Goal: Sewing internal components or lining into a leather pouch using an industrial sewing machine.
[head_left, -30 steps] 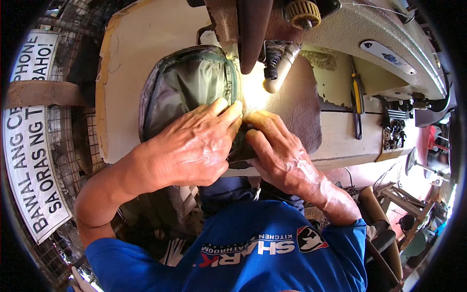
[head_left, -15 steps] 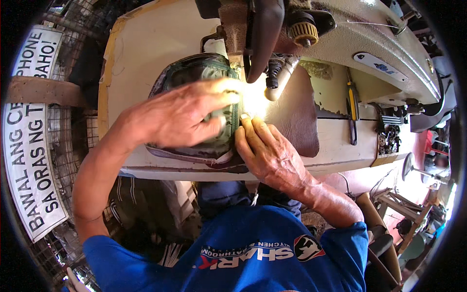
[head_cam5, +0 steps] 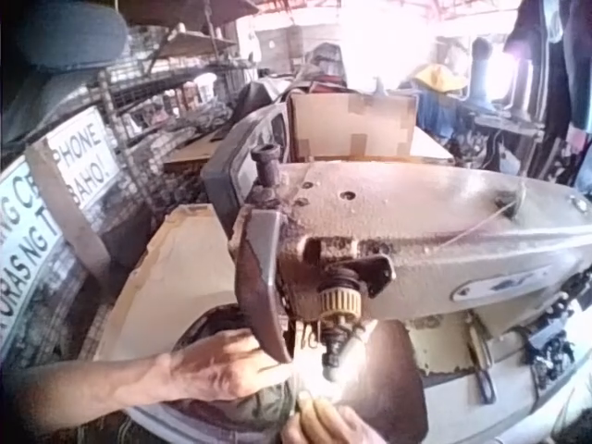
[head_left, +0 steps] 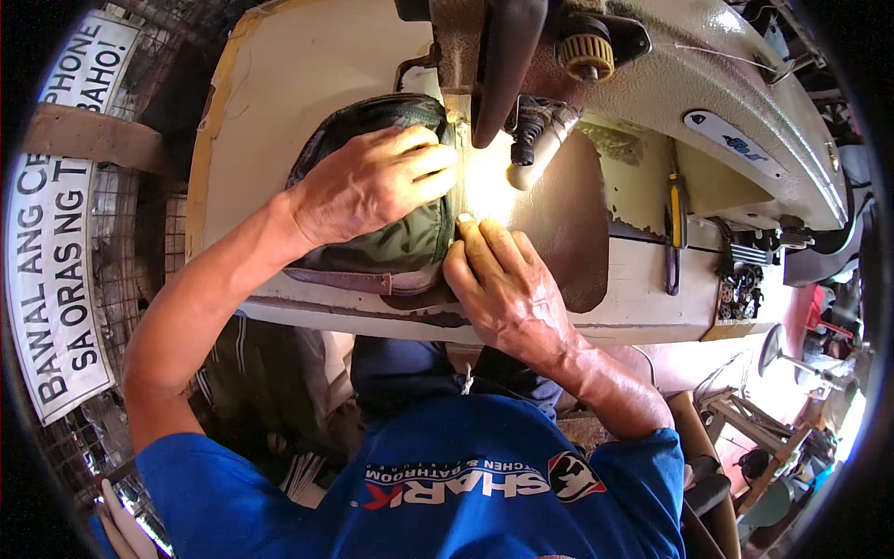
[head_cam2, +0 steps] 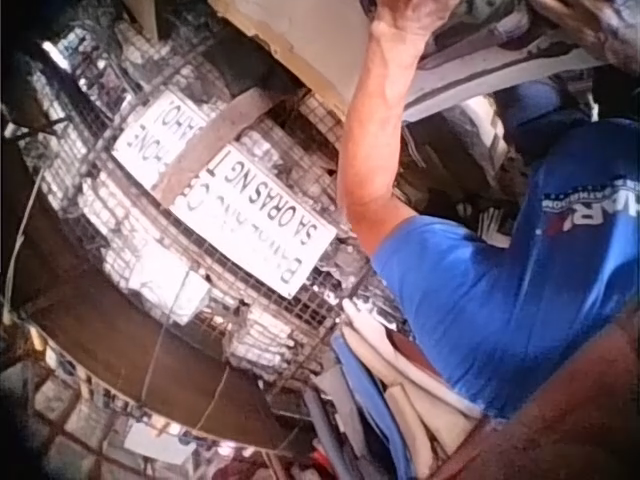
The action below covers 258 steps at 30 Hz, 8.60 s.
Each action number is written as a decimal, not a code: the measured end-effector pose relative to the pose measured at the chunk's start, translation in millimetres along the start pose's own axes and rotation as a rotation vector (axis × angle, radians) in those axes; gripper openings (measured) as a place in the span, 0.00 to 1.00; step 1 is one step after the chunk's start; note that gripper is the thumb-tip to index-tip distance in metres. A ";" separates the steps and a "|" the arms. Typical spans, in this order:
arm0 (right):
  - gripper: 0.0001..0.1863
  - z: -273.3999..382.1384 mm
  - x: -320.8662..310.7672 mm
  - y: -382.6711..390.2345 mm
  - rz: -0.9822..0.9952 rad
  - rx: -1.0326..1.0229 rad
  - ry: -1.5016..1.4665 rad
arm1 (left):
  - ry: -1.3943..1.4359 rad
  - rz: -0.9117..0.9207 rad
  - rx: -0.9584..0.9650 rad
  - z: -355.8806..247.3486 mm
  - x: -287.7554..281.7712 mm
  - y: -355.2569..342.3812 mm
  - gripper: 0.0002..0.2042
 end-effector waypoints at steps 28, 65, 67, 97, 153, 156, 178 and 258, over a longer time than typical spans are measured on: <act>0.21 -5.1 -12.5 -6.8 0.067 0.046 -0.046 | 0.197 0.005 -0.120 7.8 0.1 0.7 0.14; 0.24 6.8 -9.8 -0.8 -0.012 -0.030 0.039 | 0.030 -0.038 -0.114 -5.8 -3.8 -4.9 0.11; 0.24 7.7 -10.4 -0.4 -0.023 -0.038 0.051 | 0.003 -0.035 -0.107 -7.2 -3.1 -4.2 0.11; 0.22 5.0 -12.3 1.1 -0.005 0.072 -0.082 | 0.123 0.105 -0.036 -8.6 -0.8 -0.5 0.17; 0.26 -2.3 -4.1 -10.5 0.121 -0.065 0.027 | 0.072 0.167 -0.229 0.3 -0.6 11.7 0.29; 0.27 -3.9 -6.1 -10.3 0.111 -0.078 0.042 | 0.061 0.136 -0.192 1.1 -0.5 12.5 0.28; 0.27 -4.9 -6.4 -11.7 0.136 -0.068 0.019 | 0.144 0.120 -0.202 1.4 -2.4 13.9 0.25; 0.23 -8.1 -15.8 0.5 -0.091 0.054 -0.206 | 0.364 0.446 -0.197 -7.0 -25.2 -8.6 0.25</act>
Point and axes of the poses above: each hand's wrist, its own y-axis away from the middle knuckle, its own x-axis out of the palm, z = x × y, the point moved 8 cm from there along -y, towards the middle knuckle, and after that the axes turned 7 degrees about -z, right-handed, at the moved point
